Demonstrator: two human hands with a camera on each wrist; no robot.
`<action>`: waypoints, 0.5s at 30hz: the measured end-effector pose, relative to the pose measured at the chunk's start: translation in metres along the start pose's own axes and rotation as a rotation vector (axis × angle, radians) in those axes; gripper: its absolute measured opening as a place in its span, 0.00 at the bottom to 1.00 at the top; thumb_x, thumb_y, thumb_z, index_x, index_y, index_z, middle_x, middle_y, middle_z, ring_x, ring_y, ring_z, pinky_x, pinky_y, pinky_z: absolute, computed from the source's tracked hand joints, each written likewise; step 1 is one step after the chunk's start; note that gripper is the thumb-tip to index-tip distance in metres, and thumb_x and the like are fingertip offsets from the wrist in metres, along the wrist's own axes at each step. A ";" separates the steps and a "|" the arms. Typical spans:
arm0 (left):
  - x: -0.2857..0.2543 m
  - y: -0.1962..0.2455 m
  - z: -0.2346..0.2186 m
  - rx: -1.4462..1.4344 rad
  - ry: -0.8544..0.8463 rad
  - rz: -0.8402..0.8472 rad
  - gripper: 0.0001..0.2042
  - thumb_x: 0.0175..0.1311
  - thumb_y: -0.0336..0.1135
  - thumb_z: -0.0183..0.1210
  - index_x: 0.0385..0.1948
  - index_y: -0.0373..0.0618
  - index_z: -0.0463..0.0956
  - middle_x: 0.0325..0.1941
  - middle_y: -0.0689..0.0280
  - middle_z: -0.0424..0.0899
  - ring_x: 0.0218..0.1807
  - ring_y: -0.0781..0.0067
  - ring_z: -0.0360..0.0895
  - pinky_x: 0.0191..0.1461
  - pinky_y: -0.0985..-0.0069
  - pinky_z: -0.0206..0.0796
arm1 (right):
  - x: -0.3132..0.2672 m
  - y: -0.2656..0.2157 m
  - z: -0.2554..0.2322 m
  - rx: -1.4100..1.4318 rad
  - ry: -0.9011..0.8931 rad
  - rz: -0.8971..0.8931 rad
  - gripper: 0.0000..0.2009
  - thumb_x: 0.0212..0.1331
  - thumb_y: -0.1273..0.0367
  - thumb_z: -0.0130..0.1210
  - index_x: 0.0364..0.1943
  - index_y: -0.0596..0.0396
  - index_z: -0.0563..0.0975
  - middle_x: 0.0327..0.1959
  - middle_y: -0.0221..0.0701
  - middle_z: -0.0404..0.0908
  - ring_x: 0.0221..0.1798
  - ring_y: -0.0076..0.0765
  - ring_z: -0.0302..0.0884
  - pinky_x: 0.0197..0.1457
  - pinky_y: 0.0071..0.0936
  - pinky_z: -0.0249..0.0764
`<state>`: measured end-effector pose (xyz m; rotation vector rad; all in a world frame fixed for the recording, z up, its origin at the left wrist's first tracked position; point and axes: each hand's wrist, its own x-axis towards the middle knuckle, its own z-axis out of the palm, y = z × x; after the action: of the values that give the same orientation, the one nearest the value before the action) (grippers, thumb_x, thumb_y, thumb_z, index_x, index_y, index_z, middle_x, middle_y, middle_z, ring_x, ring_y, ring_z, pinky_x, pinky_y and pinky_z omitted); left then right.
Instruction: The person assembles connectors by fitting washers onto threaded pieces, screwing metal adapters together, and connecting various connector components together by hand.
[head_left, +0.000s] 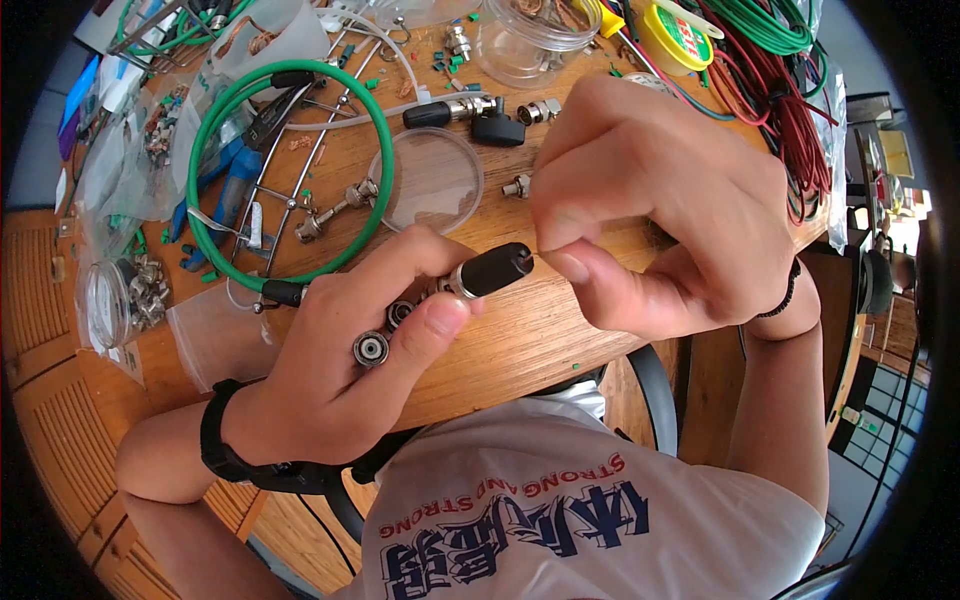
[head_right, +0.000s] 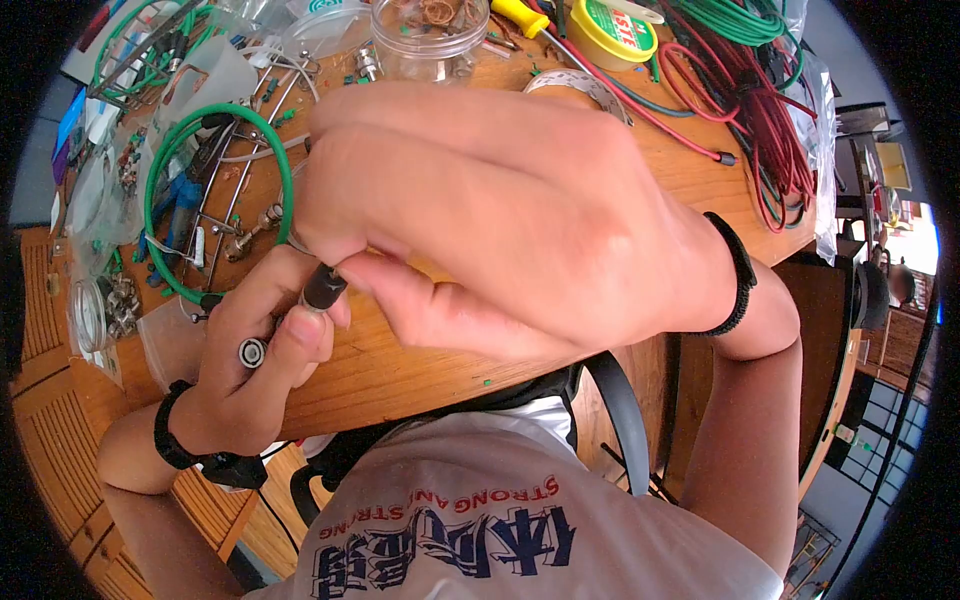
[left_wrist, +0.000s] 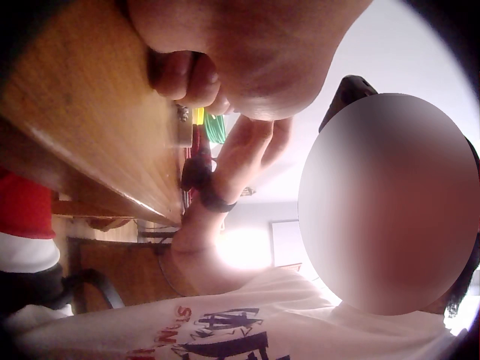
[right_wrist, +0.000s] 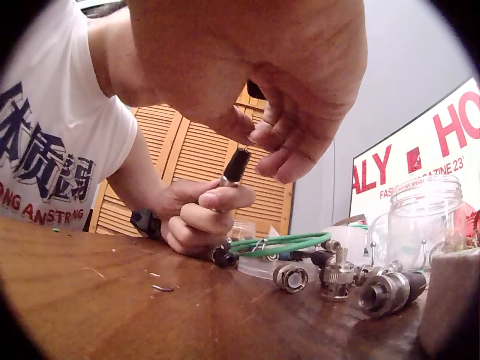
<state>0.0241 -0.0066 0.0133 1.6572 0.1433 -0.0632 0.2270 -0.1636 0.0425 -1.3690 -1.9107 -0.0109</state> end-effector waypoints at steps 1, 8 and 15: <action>0.000 0.000 0.000 -0.002 0.004 -0.003 0.10 0.79 0.34 0.53 0.46 0.35 0.76 0.36 0.63 0.79 0.36 0.77 0.74 0.42 0.78 0.66 | 0.001 0.001 0.000 -0.002 -0.004 -0.010 0.05 0.59 0.77 0.64 0.34 0.64 0.78 0.29 0.35 0.79 0.29 0.40 0.77 0.31 0.31 0.74; 0.000 0.002 0.000 0.006 0.006 -0.037 0.10 0.79 0.35 0.53 0.45 0.36 0.75 0.34 0.63 0.76 0.34 0.77 0.71 0.39 0.78 0.64 | 0.002 0.000 -0.001 0.041 -0.023 0.010 0.05 0.57 0.78 0.64 0.34 0.64 0.78 0.29 0.36 0.79 0.29 0.40 0.77 0.32 0.30 0.73; 0.000 0.000 0.001 0.023 0.013 -0.013 0.08 0.78 0.34 0.54 0.43 0.37 0.75 0.28 0.64 0.70 0.29 0.76 0.66 0.34 0.75 0.59 | 0.001 0.001 0.000 0.055 -0.022 0.010 0.05 0.59 0.77 0.63 0.34 0.64 0.78 0.30 0.36 0.79 0.30 0.39 0.77 0.33 0.31 0.73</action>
<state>0.0244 -0.0072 0.0135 1.6799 0.1636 -0.0641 0.2276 -0.1624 0.0435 -1.3469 -1.9087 0.0618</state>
